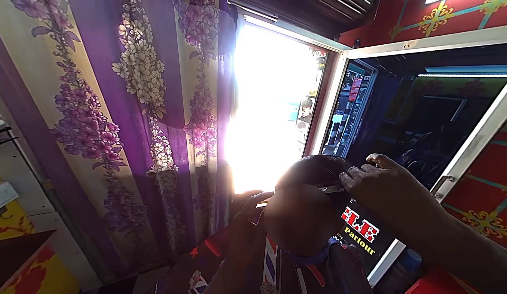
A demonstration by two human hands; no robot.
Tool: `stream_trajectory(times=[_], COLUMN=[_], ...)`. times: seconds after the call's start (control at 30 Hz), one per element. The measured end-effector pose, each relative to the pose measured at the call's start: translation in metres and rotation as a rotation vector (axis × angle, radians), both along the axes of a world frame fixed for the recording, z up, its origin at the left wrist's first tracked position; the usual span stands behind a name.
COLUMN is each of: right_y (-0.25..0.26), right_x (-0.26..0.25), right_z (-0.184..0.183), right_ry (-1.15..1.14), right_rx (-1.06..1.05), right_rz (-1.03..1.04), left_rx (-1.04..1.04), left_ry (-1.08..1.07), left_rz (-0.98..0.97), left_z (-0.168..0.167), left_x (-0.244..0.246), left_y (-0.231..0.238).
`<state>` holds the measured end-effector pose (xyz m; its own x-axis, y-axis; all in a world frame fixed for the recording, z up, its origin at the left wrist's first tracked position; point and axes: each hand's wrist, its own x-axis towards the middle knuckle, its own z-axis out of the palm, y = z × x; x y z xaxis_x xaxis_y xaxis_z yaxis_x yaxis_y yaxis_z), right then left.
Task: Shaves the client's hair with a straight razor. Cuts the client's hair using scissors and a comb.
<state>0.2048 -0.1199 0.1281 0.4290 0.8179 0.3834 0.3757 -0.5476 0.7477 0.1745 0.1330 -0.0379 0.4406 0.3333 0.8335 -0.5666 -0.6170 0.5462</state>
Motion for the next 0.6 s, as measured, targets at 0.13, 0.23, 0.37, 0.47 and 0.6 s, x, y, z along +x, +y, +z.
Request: stream_trajectory(times=[0.13, 0.23, 0.37, 0.47, 0.6], right_y=[-0.002, -0.012, -0.043, -0.073, -0.098], right_x=[-0.009, -0.014, -0.012, -0.008, -0.008], right_z=[0.010, 0.019, 0.016, 0.003, -0.034], right_ry=[0.050, 0.058, 0.022, 0.069, 0.154], right_rx=[0.054, 0.192, 0.463, 0.641, 0.950], right_rz=[-0.083, -0.067, 0.073, 0.118, 0.146], left_rx=[-0.089, -0.444, -0.955, -0.850, -0.200], left_ry=[0.030, 0.210, 0.397, 0.202, -0.102], left_rz=[-0.020, -0.125, -0.247, -0.136, -0.165], left_z=[0.002, -0.002, -0.021, -0.020, -0.008], left_x=[-0.001, 0.004, 0.014, -0.005, -0.024], left_y=[0.000, 0.006, 0.023, 0.004, -0.027])
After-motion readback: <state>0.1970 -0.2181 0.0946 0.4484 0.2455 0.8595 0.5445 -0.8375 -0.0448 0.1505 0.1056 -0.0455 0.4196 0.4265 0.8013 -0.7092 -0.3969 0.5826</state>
